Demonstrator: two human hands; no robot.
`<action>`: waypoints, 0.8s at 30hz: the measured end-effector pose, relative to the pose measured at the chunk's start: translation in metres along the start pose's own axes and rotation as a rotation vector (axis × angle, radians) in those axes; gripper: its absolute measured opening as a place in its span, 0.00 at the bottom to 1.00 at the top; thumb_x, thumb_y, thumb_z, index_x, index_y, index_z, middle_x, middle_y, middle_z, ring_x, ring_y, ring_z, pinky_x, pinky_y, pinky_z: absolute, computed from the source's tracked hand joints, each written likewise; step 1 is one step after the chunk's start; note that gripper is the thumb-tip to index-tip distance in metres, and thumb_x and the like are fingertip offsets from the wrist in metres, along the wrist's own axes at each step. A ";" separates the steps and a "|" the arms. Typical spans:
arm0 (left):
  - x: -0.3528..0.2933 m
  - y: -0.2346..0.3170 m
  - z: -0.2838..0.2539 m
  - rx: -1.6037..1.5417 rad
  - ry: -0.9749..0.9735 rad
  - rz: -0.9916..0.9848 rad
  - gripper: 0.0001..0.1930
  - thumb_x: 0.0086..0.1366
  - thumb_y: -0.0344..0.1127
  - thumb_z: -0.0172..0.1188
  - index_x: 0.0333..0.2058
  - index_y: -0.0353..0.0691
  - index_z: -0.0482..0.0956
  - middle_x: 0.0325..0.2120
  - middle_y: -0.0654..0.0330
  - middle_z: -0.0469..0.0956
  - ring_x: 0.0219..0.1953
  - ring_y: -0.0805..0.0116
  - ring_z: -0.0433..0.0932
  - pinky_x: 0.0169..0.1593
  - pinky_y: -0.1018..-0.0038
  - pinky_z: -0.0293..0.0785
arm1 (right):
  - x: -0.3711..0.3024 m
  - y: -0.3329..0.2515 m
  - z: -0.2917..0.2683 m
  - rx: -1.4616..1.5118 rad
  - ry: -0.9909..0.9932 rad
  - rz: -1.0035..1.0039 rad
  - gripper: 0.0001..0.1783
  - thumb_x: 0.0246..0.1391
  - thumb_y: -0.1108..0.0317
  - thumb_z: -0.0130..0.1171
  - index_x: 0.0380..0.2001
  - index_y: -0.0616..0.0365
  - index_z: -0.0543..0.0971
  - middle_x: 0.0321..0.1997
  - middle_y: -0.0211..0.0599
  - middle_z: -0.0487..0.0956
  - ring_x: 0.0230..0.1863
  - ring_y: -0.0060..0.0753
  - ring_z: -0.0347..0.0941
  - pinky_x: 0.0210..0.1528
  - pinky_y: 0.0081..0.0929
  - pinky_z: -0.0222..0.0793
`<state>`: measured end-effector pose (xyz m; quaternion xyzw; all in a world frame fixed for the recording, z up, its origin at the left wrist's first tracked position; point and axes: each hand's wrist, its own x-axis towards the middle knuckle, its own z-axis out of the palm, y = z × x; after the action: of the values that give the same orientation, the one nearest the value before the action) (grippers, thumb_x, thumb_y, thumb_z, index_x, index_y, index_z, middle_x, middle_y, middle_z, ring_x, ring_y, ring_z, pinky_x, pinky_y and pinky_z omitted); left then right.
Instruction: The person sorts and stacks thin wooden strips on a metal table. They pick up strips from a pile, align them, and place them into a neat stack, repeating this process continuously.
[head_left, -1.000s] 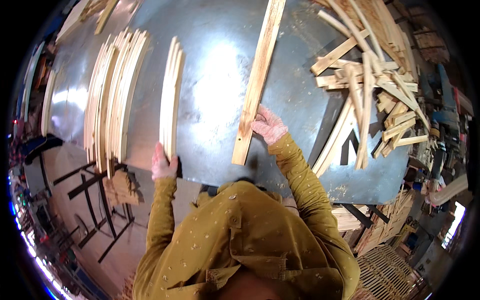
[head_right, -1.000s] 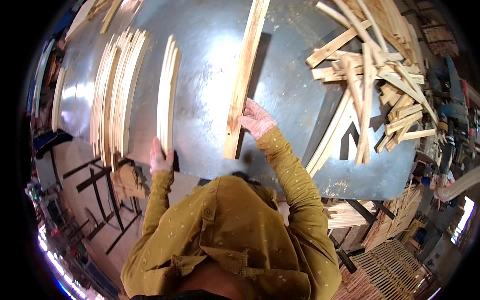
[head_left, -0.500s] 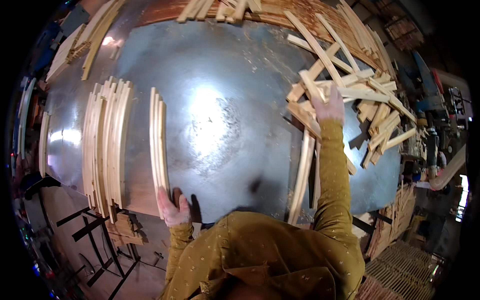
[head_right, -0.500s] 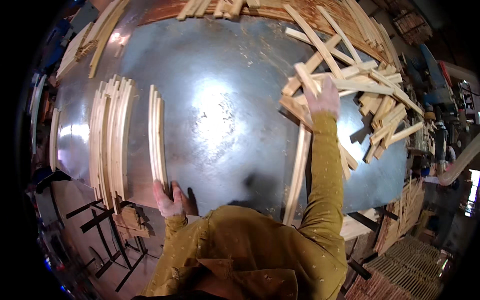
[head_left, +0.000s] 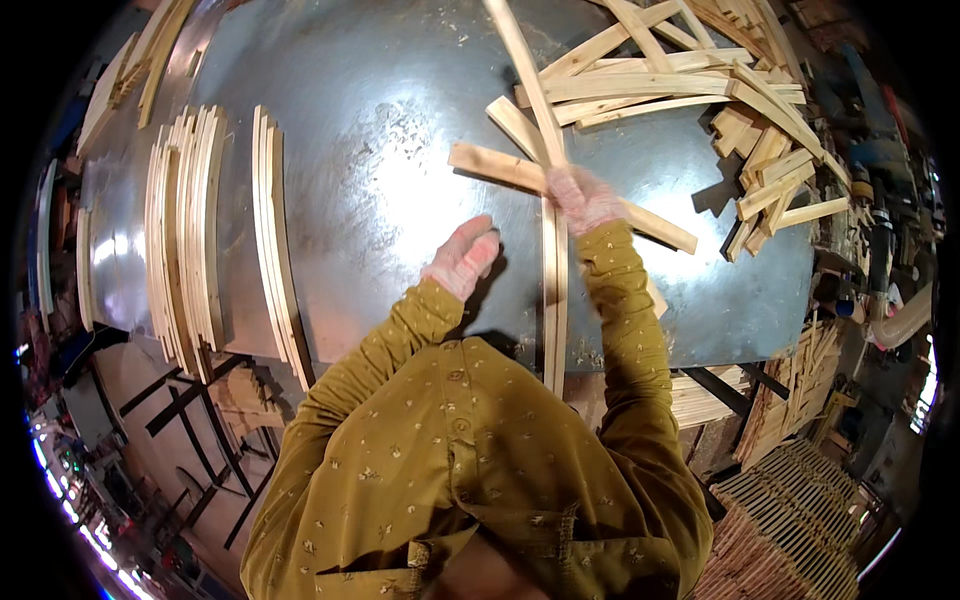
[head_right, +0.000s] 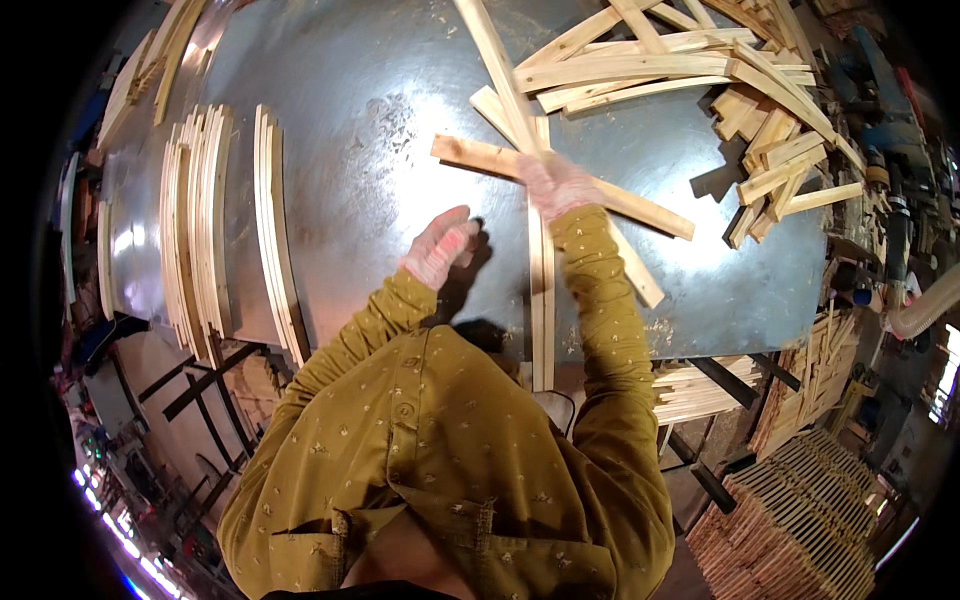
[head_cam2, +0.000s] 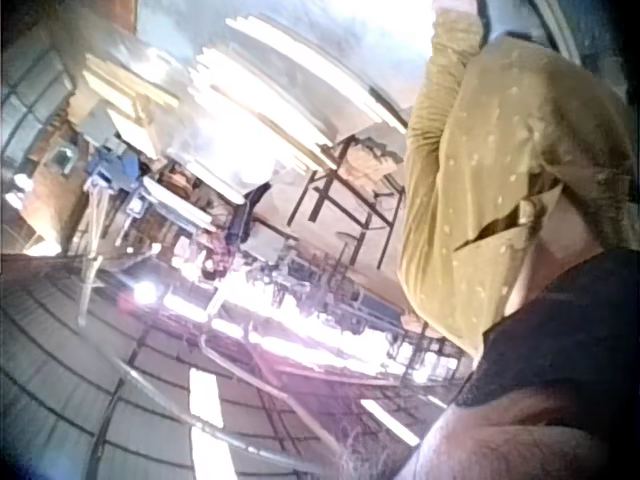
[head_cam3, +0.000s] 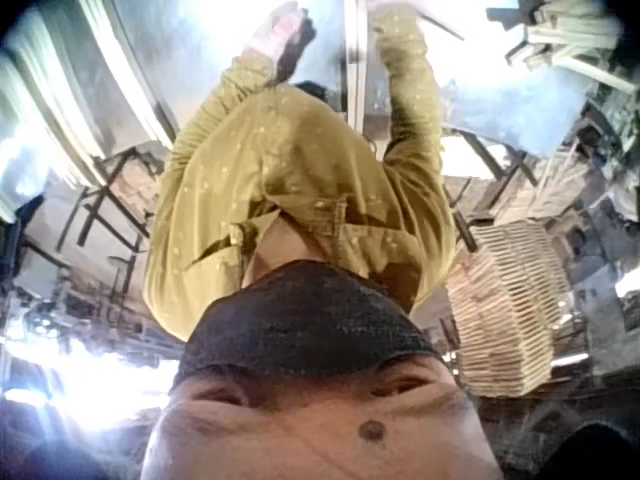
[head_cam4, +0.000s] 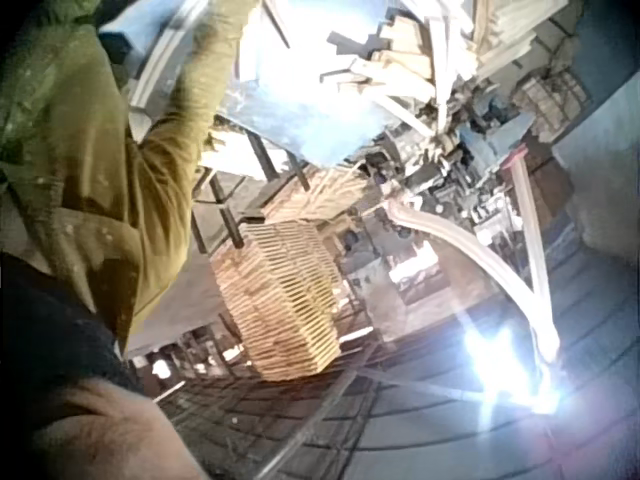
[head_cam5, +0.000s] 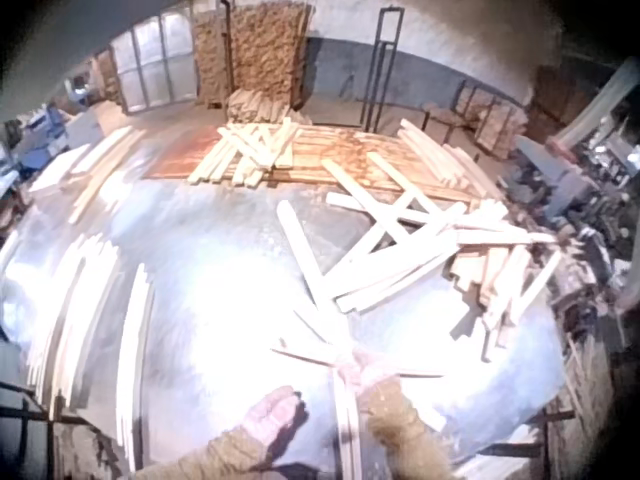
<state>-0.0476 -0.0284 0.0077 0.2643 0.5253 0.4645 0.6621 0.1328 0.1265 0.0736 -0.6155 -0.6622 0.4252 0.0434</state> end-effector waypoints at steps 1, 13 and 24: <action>0.004 0.006 0.006 -0.151 -0.052 -0.016 0.36 0.67 0.59 0.57 0.60 0.33 0.66 0.41 0.58 0.77 0.42 0.70 0.74 0.47 0.73 0.72 | -0.003 0.004 0.027 0.171 0.035 -0.135 0.38 0.60 0.34 0.47 0.59 0.55 0.72 0.59 0.52 0.74 0.60 0.50 0.71 0.62 0.42 0.66; -0.026 0.020 -0.089 0.071 0.464 -0.145 0.39 0.63 0.50 0.64 0.63 0.27 0.62 0.57 0.45 0.71 0.54 0.55 0.76 0.59 0.66 0.71 | 0.026 0.115 0.009 -0.712 0.001 -0.105 0.51 0.46 0.46 0.65 0.69 0.55 0.57 0.59 0.54 0.75 0.59 0.52 0.73 0.61 0.40 0.67; -0.097 0.027 -0.229 1.239 1.238 -0.491 0.32 0.55 0.51 0.67 0.54 0.40 0.69 0.53 0.51 0.72 0.54 0.52 0.74 0.55 0.61 0.73 | 0.016 -0.059 0.094 0.964 -0.605 -0.147 0.16 0.60 0.70 0.58 0.46 0.72 0.77 0.41 0.52 0.82 0.35 0.39 0.80 0.38 0.32 0.81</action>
<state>-0.2741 -0.1350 0.0032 0.1568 0.9842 0.0038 0.0817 0.0286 0.0990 0.0426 -0.3294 -0.4177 0.8320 0.1572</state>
